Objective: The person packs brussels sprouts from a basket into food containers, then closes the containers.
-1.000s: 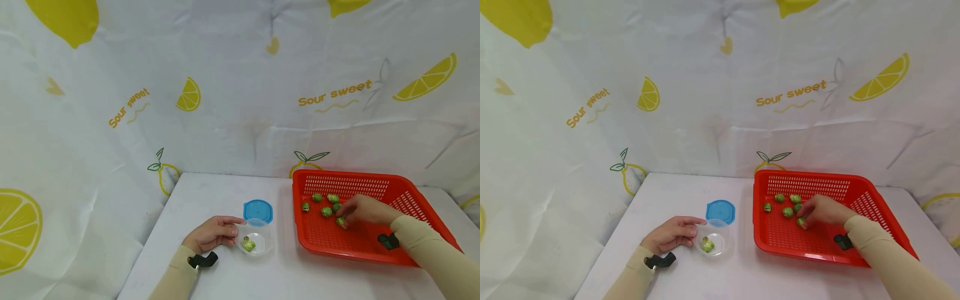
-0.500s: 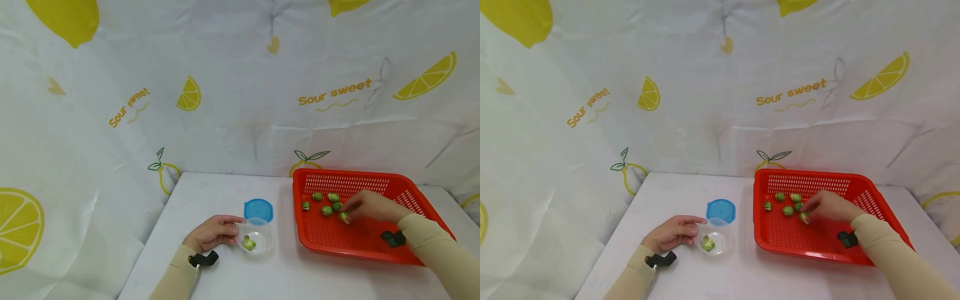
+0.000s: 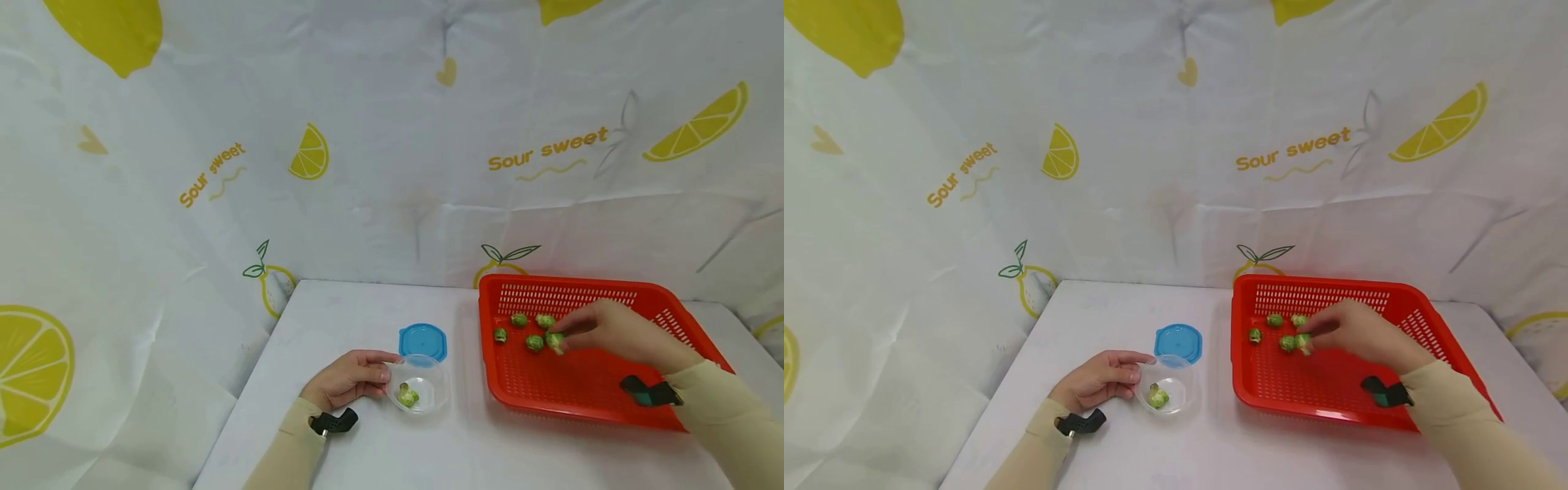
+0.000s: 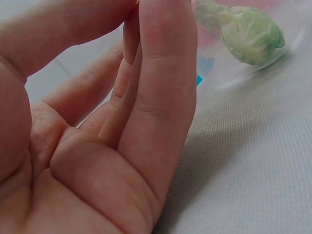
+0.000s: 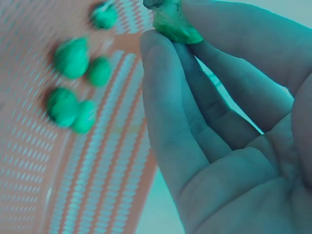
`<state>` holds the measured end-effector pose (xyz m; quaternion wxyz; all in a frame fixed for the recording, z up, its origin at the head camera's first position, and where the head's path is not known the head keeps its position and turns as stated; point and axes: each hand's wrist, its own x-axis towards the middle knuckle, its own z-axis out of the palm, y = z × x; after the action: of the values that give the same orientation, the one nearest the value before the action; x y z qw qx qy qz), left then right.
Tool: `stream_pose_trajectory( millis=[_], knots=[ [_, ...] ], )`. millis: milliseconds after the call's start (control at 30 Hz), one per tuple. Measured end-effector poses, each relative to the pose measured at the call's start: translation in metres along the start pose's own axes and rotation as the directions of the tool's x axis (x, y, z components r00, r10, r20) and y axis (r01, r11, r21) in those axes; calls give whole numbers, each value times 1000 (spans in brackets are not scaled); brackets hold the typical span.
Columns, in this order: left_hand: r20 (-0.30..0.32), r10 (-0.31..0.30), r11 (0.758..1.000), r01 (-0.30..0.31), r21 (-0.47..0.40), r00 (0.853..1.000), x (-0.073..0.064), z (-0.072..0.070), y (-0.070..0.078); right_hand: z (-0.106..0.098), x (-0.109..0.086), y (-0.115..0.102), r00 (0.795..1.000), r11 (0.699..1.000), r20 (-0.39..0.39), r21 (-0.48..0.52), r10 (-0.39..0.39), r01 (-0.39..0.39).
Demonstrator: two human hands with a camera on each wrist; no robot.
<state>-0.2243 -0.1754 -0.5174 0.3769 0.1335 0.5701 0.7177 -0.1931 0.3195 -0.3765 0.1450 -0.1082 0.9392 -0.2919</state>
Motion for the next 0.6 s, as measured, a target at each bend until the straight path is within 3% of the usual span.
stream_pose_trajectory(
  millis=[300,600],
  knots=[
    [-17,4,1000,-4,18,1000,-1,-2,0,14,-3,-49,997,995,-19,75,-69,70],
    [-33,-3,1000,3,26,999,2,-2,0,46,8,-96,996,978,-34,189,-88,93]
  ],
)
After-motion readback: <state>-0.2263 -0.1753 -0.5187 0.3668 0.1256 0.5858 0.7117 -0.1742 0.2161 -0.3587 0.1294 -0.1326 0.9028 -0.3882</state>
